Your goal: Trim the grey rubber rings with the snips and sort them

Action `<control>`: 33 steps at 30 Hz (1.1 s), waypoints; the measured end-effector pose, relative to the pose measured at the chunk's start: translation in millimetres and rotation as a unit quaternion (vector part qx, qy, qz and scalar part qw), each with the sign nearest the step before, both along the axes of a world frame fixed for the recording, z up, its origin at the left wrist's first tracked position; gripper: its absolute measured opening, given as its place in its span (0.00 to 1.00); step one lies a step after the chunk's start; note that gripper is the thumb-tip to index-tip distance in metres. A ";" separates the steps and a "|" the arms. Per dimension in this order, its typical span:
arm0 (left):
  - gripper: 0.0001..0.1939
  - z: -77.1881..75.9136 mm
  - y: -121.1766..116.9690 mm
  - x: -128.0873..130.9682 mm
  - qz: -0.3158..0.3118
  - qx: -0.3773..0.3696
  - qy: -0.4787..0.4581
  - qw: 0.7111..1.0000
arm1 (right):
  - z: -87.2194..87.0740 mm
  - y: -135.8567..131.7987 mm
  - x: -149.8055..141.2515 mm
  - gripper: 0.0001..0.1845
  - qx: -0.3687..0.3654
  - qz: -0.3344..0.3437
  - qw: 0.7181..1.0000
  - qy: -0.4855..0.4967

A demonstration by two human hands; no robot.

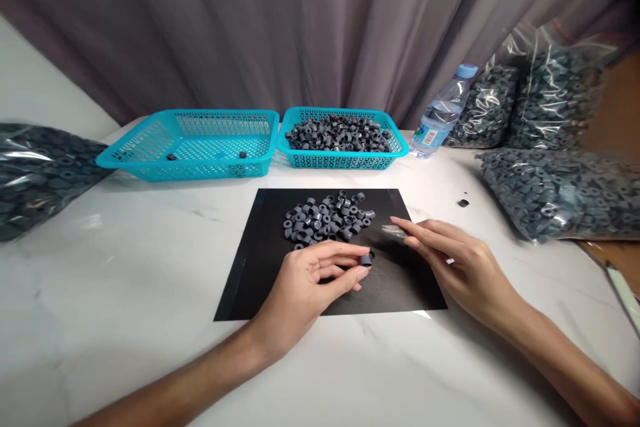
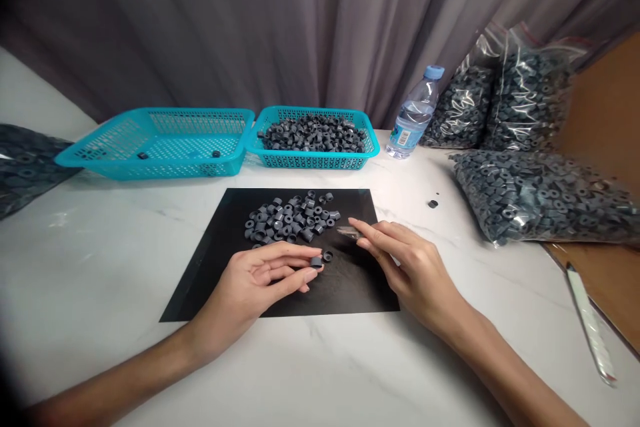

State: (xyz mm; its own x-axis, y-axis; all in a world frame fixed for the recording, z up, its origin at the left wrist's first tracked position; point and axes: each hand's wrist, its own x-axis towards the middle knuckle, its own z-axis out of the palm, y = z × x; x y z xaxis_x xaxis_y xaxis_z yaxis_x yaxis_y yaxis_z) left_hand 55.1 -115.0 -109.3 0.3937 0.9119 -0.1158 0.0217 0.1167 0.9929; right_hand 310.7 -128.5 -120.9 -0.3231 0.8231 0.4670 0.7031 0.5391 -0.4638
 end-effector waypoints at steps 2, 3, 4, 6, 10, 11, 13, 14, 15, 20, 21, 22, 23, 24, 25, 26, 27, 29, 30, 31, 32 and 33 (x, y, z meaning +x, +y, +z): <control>0.12 1.1 0.0 0.5 0.006 0.012 0.003 1.000 | -4.3 4.8 -1.2 0.20 -0.009 -0.017 1.000 -0.014; 0.12 1.4 0.0 0.7 0.010 0.020 0.003 1.000 | -6.7 7.1 -2.4 0.20 -0.010 -0.020 1.000 -0.020; 0.11 1.7 0.0 0.8 0.013 0.028 0.004 1.000 | -9.2 9.2 -3.7 0.20 -0.012 -0.022 0.999 -0.024; 0.11 2.1 -0.1 0.9 0.016 0.037 0.007 0.999 | -14.2 12.8 -6.1 0.19 -0.004 -0.029 0.999 -0.025; 0.11 3.7 -0.9 0.1 0.010 0.049 0.014 0.999 | -22.4 16.6 -8.4 0.19 0.004 -0.039 0.999 -0.036; 0.11 4.1 -1.3 -0.2 0.008 0.055 0.016 0.998 | -23.8 17.0 -8.3 0.19 0.004 -0.040 0.998 -0.038; 0.11 4.6 -2.2 -0.8 0.006 0.065 0.021 0.998 | -26.1 17.6 -7.5 0.20 0.006 -0.039 0.998 -0.041; 0.11 4.6 -2.6 -1.1 0.007 0.069 0.022 0.997 | -27.0 17.9 -6.9 0.20 0.006 -0.038 0.998 -0.043; 0.11 4.6 -3.0 -1.4 0.008 0.074 0.023 0.997 | -27.8 18.1 -6.3 0.21 0.007 -0.036 0.998 -0.046; 0.10 3.7 -4.3 -1.8 0.006 0.098 0.025 0.995 | -29.9 19.6 -3.6 0.21 0.015 -0.033 0.998 -0.046; 0.10 3.6 -4.3 -1.8 0.005 0.099 0.025 0.995 | -30.0 19.9 -3.3 0.21 0.016 -0.032 0.998 -0.045; 0.10 3.6 -4.3 -1.8 0.004 0.100 0.024 0.995 | -30.1 20.1 -3.1 0.21 0.016 -0.030 0.998 -0.045; 0.10 3.6 -4.3 -1.7 0.003 0.100 0.025 0.995 | -30.2 20.3 -3.0 0.21 0.017 -0.027 0.998 -0.045; 0.10 3.5 -4.2 -1.7 0.002 0.099 0.025 0.995 | -30.2 20.5 -3.2 0.22 0.017 -0.025 0.999 -0.045; 0.10 3.4 -4.0 -1.8 0.000 0.098 0.026 0.995 | -30.1 20.4 -3.5 0.22 0.018 -0.024 0.999 -0.045; 0.10 3.2 -3.9 -1.8 -0.002 0.095 0.027 0.995 | -29.8 20.3 -4.0 0.22 0.018 -0.024 0.999 -0.046; 0.11 3.1 -3.7 -1.9 -0.004 0.092 0.028 0.995 | -29.2 19.9 -4.7 0.22 0.018 -0.024 0.998 -0.047; 0.11 3.1 -3.4 -2.1 -0.008 0.082 0.032 0.996 | -26.7 18.2 -6.6 0.23 0.015 -0.025 0.998 -0.052; 0.11 3.5 -3.3 -2.2 -0.011 0.077 0.035 0.996 | -24.5 16.8 -7.7 0.23 0.012 -0.025 0.998 -0.056; 0.12 4.3 -3.1 -2.3 -0.015 0.071 0.037 0.997 | -21.6 15.1 -8.9 0.22 0.012 -0.027 0.998 -0.060; 0.12 5.4 -2.9 -2.5 -0.020 0.066 0.040 0.997 | -18.1 13.0 -10.4 0.22 0.017 -0.029 0.997 -0.063; 0.13 7.0 -2.7 -2.8 -0.026 0.061 0.042 0.997 | -14.2 10.6 -12.1 0.21 0.027 -0.030 0.997 -0.064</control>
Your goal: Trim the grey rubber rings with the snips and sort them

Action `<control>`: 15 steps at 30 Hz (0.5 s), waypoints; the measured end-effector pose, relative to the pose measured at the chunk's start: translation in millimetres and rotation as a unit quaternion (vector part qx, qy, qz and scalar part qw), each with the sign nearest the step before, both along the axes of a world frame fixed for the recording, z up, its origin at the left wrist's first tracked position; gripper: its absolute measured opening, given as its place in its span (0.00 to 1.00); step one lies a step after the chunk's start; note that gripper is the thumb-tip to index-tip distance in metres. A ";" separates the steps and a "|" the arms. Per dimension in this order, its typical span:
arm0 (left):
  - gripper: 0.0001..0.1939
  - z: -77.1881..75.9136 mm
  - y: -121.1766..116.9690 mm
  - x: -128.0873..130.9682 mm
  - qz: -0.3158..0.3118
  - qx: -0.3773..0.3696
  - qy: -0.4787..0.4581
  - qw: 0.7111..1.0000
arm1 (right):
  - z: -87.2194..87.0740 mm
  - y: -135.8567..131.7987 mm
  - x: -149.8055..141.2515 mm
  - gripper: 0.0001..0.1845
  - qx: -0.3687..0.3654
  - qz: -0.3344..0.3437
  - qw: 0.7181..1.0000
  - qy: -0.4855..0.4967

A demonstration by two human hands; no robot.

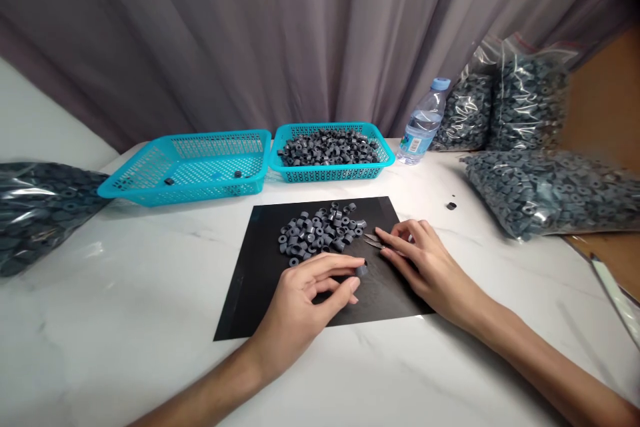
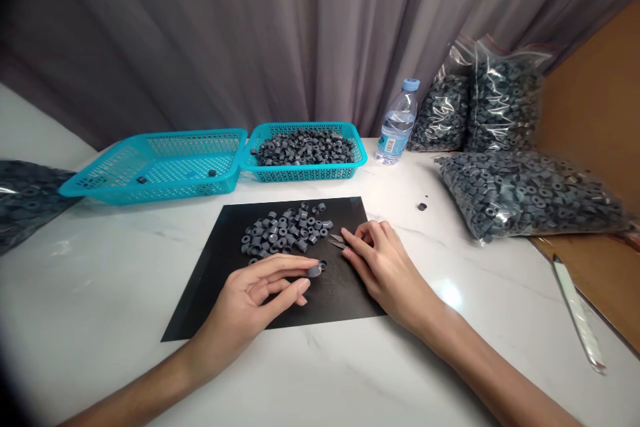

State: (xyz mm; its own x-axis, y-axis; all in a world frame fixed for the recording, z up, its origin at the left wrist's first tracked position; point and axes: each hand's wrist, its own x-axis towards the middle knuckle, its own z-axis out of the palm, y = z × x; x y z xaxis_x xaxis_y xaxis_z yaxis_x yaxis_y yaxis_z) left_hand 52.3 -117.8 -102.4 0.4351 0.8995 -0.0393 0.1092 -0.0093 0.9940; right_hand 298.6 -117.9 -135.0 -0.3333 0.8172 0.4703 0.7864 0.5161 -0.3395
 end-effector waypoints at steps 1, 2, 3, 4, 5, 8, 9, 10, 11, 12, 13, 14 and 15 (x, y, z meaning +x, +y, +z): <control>0.14 1.8 0.2 -0.4 -0.006 -0.004 0.004 1.000 | 4.0 -2.6 -2.0 0.19 0.018 0.004 1.000 0.002; 0.15 3.7 0.5 -1.0 -0.012 -0.006 0.008 1.000 | 7.8 -5.1 -4.3 0.19 0.039 0.013 0.999 0.009; 0.15 5.6 0.8 -1.6 -0.018 -0.006 0.011 1.000 | 10.9 -7.5 -7.0 0.18 0.056 0.029 0.998 0.022; 0.16 7.2 1.0 -2.4 -0.027 -0.004 0.015 1.000 | 12.9 -9.6 -9.8 0.19 0.067 0.050 0.996 0.038; 0.17 8.5 1.3 -3.1 -0.038 -0.002 0.016 0.999 | 13.9 -11.2 -12.8 0.19 0.071 0.069 0.994 0.051; 0.18 10.0 1.5 -4.6 -0.075 -0.004 0.011 0.997 | 11.4 -12.5 -20.0 0.15 0.070 0.092 0.991 0.067; 0.19 9.8 1.5 -4.9 -0.083 -0.009 0.008 0.996 | 9.9 -12.1 -21.2 0.13 0.069 0.095 0.991 0.070; 0.20 9.6 1.4 -5.2 -0.089 -0.016 0.007 0.996 | 8.8 -11.6 -21.9 0.12 0.068 0.099 0.990 0.073; 0.21 9.3 1.4 -5.4 -0.094 -0.026 0.006 0.995 | 8.3 -11.1 -22.1 0.11 0.070 0.102 0.989 0.077; 0.23 9.0 1.4 -5.8 -0.099 -0.036 0.005 0.994 | 8.5 -10.8 -22.1 0.11 0.072 0.104 0.989 0.081; 0.24 8.9 1.5 -6.1 -0.104 -0.045 0.003 0.994 | 9.3 -10.7 -22.3 0.11 0.075 0.107 0.988 0.085; 0.26 8.8 1.5 -6.4 -0.110 -0.053 0.002 0.992 | 10.7 -10.9 -22.6 0.10 0.075 0.109 0.987 0.087; 0.26 8.8 1.5 -6.6 -0.115 -0.058 0.003 0.992 | 12.4 -11.1 -23.3 0.09 0.074 0.111 0.987 0.088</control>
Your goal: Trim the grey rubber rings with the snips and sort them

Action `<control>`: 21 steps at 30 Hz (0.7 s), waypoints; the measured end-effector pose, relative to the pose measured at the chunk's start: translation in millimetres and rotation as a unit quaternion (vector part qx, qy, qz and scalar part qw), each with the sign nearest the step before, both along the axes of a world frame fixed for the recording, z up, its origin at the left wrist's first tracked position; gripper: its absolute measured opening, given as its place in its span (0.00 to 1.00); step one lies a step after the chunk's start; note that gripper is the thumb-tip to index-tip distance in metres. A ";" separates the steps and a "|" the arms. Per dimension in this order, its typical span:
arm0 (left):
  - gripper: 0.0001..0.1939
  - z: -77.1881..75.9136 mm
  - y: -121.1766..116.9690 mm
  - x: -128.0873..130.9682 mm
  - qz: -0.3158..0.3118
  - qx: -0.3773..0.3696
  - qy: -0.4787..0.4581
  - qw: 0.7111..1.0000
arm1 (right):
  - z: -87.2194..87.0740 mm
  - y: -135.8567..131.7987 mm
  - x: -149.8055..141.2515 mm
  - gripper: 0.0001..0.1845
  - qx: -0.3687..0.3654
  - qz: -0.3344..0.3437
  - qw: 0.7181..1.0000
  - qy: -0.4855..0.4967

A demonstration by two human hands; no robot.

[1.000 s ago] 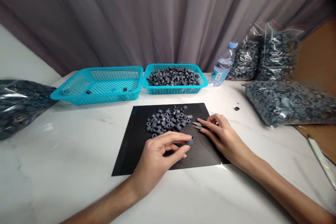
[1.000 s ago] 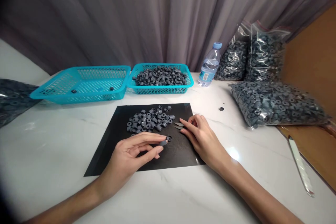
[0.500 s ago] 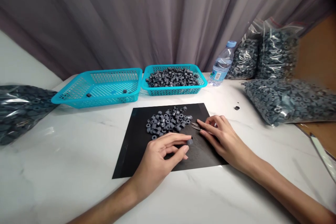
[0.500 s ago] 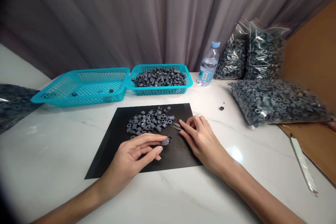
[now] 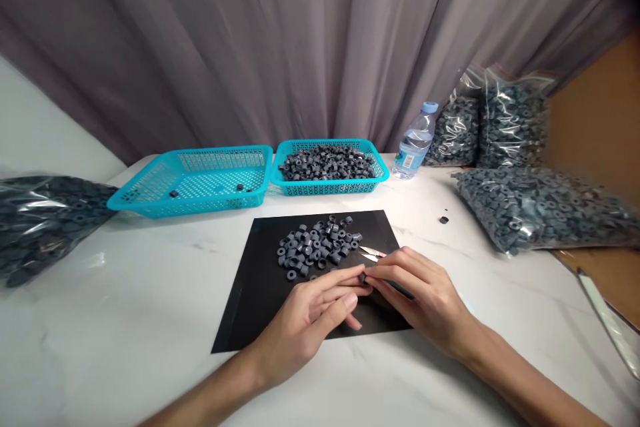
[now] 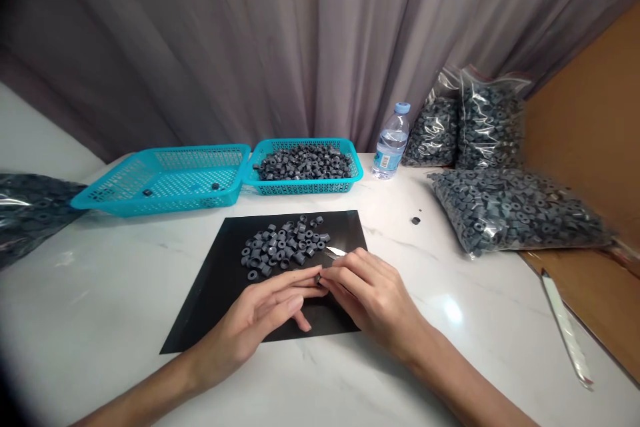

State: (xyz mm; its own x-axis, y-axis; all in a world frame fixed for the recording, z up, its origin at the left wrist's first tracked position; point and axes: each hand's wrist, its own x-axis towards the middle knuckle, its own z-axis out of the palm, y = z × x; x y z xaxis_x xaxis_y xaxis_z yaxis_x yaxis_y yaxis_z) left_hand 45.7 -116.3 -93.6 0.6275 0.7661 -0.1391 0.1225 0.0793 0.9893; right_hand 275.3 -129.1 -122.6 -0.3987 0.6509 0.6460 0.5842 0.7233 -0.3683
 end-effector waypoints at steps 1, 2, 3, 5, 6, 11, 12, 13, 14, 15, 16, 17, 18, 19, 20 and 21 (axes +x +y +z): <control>0.27 0.0 -0.2 -0.1 -0.005 0.000 0.002 1.000 | 1.8 -0.2 -0.7 0.08 -0.003 0.000 1.000 -0.002; 0.26 0.0 -0.7 0.0 -0.009 0.004 0.006 1.000 | 3.5 0.0 -1.1 0.07 -0.004 -0.002 1.000 -0.007; 0.25 -0.2 -1.4 0.3 -0.012 0.012 0.012 1.000 | 4.9 0.8 -0.4 0.06 -0.002 -0.008 1.000 -0.012; 0.23 -1.4 -3.4 1.1 -0.010 0.036 0.027 0.999 | 6.3 4.9 6.6 0.04 0.012 -0.045 0.999 -0.013; 0.22 -2.4 -4.4 1.6 -0.001 0.053 0.036 0.998 | 6.1 8.3 13.9 0.03 0.022 -0.077 0.997 -0.009; 0.10 -11.0 -1.2 1.5 0.091 0.206 0.100 0.969 | -2.7 30.9 81.5 0.11 -0.018 -0.335 0.942 -0.021; 0.08 -12.5 1.5 0.9 0.101 0.243 0.114 0.958 | -5.0 34.3 95.9 0.12 -0.044 -0.379 0.924 -0.036; 0.07 -13.7 4.5 0.3 0.105 0.283 0.126 0.945 | -7.0 36.7 108.7 0.12 -0.075 -0.418 0.904 -0.054; 0.07 -14.5 7.5 0.0 0.104 0.326 0.140 0.929 | -8.5 38.2 119.2 0.11 -0.106 -0.447 0.885 -0.078; 0.08 -15.0 10.4 0.0 0.098 0.373 0.153 0.910 | -9.4 38.6 127.0 0.11 -0.130 -0.470 0.867 -0.100; 0.10 -15.3 12.8 0.4 0.087 0.419 0.169 0.888 | -9.6 38.3 132.2 0.10 -0.145 -0.477 0.859 -0.119; 0.11 -15.6 14.6 1.3 0.073 0.459 0.185 0.866 | -9.2 37.2 134.6 0.10 -0.150 -0.482 0.854 -0.129; 0.13 -15.9 15.9 2.7 0.057 0.491 0.201 0.846 | -8.2 35.8 134.7 0.11 -0.150 -0.483 0.852 -0.136; 0.14 -16.5 16.6 4.4 0.042 0.512 0.218 0.830 | -6.9 34.1 132.6 0.12 -0.142 -0.482 0.853 -0.140; 0.16 -17.3 17.1 6.2 0.030 0.526 0.236 0.816 | -5.3 32.5 128.4 0.14 -0.129 -0.477 0.858 -0.141; 0.18 -18.2 17.5 7.9 0.022 0.535 0.250 0.807 | -3.7 31.0 122.3 0.16 -0.109 -0.472 0.864 -0.139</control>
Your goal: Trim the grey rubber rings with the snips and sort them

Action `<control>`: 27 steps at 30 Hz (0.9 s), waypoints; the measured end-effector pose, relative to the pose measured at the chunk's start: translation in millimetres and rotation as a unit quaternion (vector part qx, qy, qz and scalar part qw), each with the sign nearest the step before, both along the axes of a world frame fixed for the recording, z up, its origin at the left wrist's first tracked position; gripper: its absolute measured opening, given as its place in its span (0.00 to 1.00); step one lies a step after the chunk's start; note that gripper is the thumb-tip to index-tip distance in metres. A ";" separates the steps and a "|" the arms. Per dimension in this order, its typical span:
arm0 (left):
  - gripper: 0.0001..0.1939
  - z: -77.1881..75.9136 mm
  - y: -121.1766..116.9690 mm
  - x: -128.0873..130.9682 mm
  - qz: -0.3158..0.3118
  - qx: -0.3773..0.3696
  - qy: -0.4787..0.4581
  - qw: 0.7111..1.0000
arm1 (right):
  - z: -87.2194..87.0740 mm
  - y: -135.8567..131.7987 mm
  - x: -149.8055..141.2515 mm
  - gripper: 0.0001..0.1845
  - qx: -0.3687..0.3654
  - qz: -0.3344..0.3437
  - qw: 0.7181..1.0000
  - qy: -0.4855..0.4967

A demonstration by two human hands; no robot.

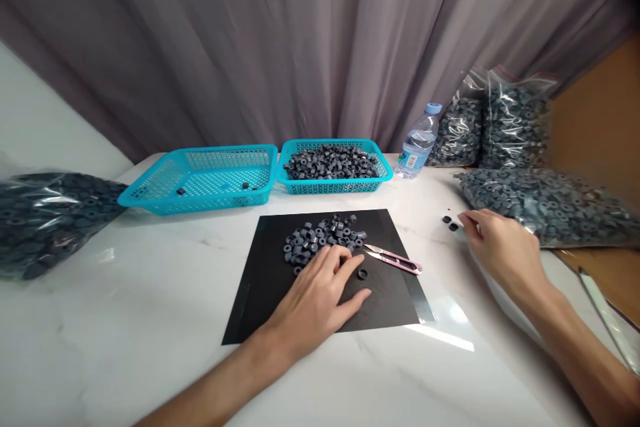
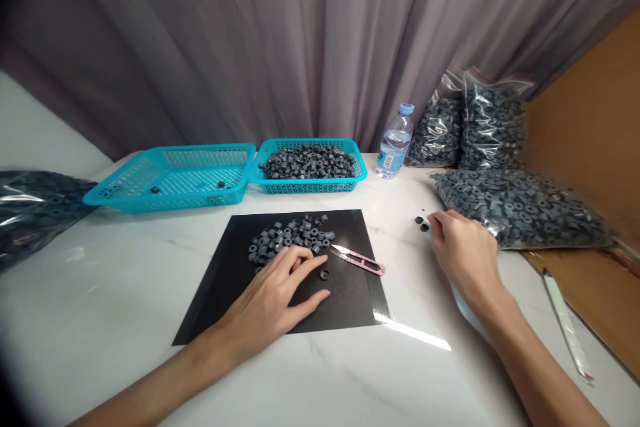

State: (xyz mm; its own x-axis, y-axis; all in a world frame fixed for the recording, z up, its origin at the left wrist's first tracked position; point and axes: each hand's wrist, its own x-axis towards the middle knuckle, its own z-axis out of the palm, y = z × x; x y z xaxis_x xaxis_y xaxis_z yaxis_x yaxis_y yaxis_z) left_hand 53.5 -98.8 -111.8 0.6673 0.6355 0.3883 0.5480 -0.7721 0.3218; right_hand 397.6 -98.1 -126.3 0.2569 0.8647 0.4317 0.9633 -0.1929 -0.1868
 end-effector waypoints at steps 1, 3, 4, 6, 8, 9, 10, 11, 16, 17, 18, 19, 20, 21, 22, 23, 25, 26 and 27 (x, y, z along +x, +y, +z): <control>0.18 -1.0 0.4 1.4 0.001 0.006 0.014 1.000 | 1.6 -1.4 -8.0 0.17 0.030 0.028 0.999 -0.003; 0.15 -2.5 1.5 3.0 0.001 0.010 0.023 1.000 | 4.7 -4.5 -29.2 0.15 0.050 0.087 0.995 0.008; 0.12 -3.0 2.3 3.1 0.000 0.008 0.021 1.000 | 6.2 -6.6 -42.1 0.15 0.048 0.137 0.989 0.023; 0.09 -3.2 3.9 2.2 -0.003 0.001 0.009 1.000 | 9.1 -12.8 -69.8 0.13 0.054 0.282 0.951 0.115; 0.07 -2.4 4.8 0.4 -0.008 -0.004 -0.011 1.000 | 11.6 -21.1 -95.7 0.09 0.008 0.375 0.911 0.174; 0.06 -1.6 4.7 -0.5 -0.011 -0.005 -0.022 1.000 | 12.5 -25.3 -106.4 0.09 -0.014 0.398 0.895 0.203; 0.06 -0.6 4.5 -1.4 -0.014 -0.005 -0.033 0.999 | 13.2 -29.1 -115.1 0.09 -0.035 0.408 0.881 0.237; 0.05 0.5 4.0 -2.1 -0.021 -0.002 -0.039 0.999 | 13.7 -32.2 -121.7 0.09 -0.060 0.409 0.869 0.271; 0.09 6.2 2.1 -3.8 -0.077 0.031 -0.020 0.996 | 14.8 -37.3 -132.2 0.11 -0.130 0.386 0.813 0.416; 0.09 7.1 2.1 -4.1 -0.080 0.021 -0.026 0.996 | 14.8 -37.2 -132.1 0.10 -0.127 0.386 0.813 0.416; 0.08 7.7 2.1 -4.4 -0.076 0.003 -0.037 0.996 | 14.7 -36.8 -131.5 0.10 -0.120 0.391 0.816 0.408; 0.06 8.1 2.2 -4.9 -0.070 -0.018 -0.050 0.996 | 14.4 -36.1 -130.2 0.10 -0.110 0.398 0.820 0.396; 0.05 8.1 2.2 -5.4 -0.060 -0.035 -0.061 0.996 | 13.8 -35.1 -127.5 0.10 -0.099 0.406 0.826 0.379; 0.03 7.8 2.1 -6.1 -0.047 -0.045 -0.068 0.996 | 12.8 -33.4 -123.1 0.10 -0.086 0.412 0.834 0.357; 0.03 7.1 2.1 -6.9 -0.032 -0.045 -0.071 0.996 | 11.4 -31.0 -116.2 0.10 -0.071 0.410 0.846 0.333; 0.03 6.3 2.1 -7.8 -0.016 -0.038 -0.068 0.997 | 9.5 -27.8 -106.8 0.10 -0.055 0.401 0.863 0.301; 0.05 4.2 2.4 -9.9 0.013 -0.024 -0.055 0.998 | 3.9 -19.6 -80.8 0.11 -0.015 0.333 0.913 0.234; 0.05 3.4 2.8 -10.9 0.028 -0.026 -0.052 0.998 | 0.4 -15.1 -65.5 0.12 0.002 0.286 0.937 0.199; 0.06 2.7 3.1 -12.0 0.041 -0.034 -0.053 0.997 | -3.3 -10.7 -50.0 0.14 0.020 0.237 0.957 0.165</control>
